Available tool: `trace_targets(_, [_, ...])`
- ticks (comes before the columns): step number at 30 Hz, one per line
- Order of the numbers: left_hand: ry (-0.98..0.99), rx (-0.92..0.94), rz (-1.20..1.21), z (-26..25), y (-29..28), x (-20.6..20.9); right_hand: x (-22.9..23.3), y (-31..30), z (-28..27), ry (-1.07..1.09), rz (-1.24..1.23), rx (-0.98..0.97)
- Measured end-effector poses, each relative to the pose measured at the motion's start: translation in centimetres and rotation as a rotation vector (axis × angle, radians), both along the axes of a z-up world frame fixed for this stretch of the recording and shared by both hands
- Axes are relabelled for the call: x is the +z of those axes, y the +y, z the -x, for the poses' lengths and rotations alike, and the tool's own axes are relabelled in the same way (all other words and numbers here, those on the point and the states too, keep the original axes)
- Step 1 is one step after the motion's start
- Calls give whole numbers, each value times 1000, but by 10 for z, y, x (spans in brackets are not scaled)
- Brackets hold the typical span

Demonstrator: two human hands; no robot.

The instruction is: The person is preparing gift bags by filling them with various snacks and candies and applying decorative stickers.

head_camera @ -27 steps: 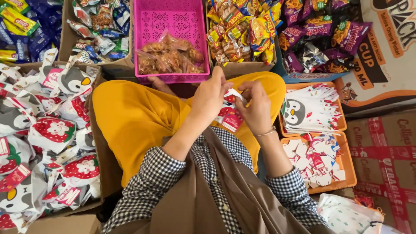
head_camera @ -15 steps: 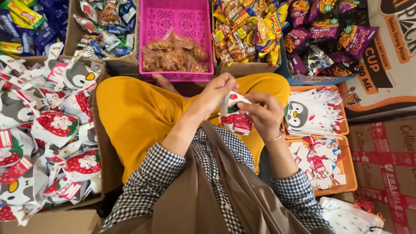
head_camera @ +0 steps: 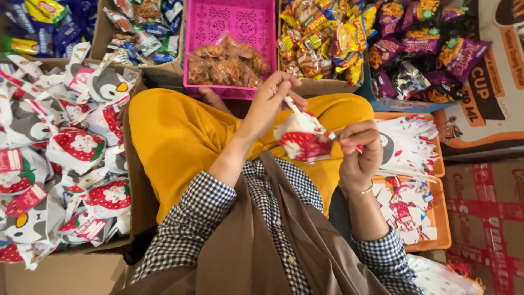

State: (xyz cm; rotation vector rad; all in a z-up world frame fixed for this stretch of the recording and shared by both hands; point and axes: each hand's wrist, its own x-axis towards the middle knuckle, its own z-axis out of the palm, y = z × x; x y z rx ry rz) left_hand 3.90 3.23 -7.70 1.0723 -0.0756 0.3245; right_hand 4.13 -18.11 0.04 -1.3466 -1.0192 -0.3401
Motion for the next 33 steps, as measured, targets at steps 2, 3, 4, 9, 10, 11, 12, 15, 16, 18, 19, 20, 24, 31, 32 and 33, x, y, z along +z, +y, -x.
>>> trace_targets(2, [-100,-117,-85,9,3,4,-3,10,-8,-28,8,-12])
trace_targets(3, [-200,-245,-169,15,5,5,-5,16,-12,-58,17,-34])
trace_targets(4, [-191,-221,-171,26,2,16,-6,24,-14,-51,16,-8])
trace_targets(9, [-109,143,-705,66,11,25,-23,77,-14,-141,44,-37])
trace_targets(10, [-84,182,-704,71,20,17,-40,83,-20,-132,45,8])
trace_targets(11, [-41,240,-729,76,29,10,-57,90,-25,-93,179,20])
trace_targets(12, [6,300,-753,82,39,2,-74,99,-31,-59,314,37])
trace_targets(15, [147,475,-839,108,63,-28,-63,127,2,-27,486,93])
trace_targets(16, [176,517,-835,118,70,-35,-72,134,7,-31,488,143])
trace_targets(18, [285,688,-805,138,84,-50,-91,147,16,-10,503,200])
trace_targets(19, [314,726,-800,158,96,-52,-102,154,26,-13,506,246])
trace_targets(20, [344,768,-781,175,108,-53,-113,160,35,103,556,321])
trace_targets(24, [350,1088,-717,254,175,-70,-141,175,57,263,769,555])
trace_targets(31, [1208,1179,-725,395,254,-31,-203,171,32,251,1206,637])
trace_targets(32, [1333,1186,-734,402,265,-54,-206,171,31,217,1192,629])
trace_targets(33, [1458,1191,-743,409,277,-77,-209,171,29,183,1178,621])
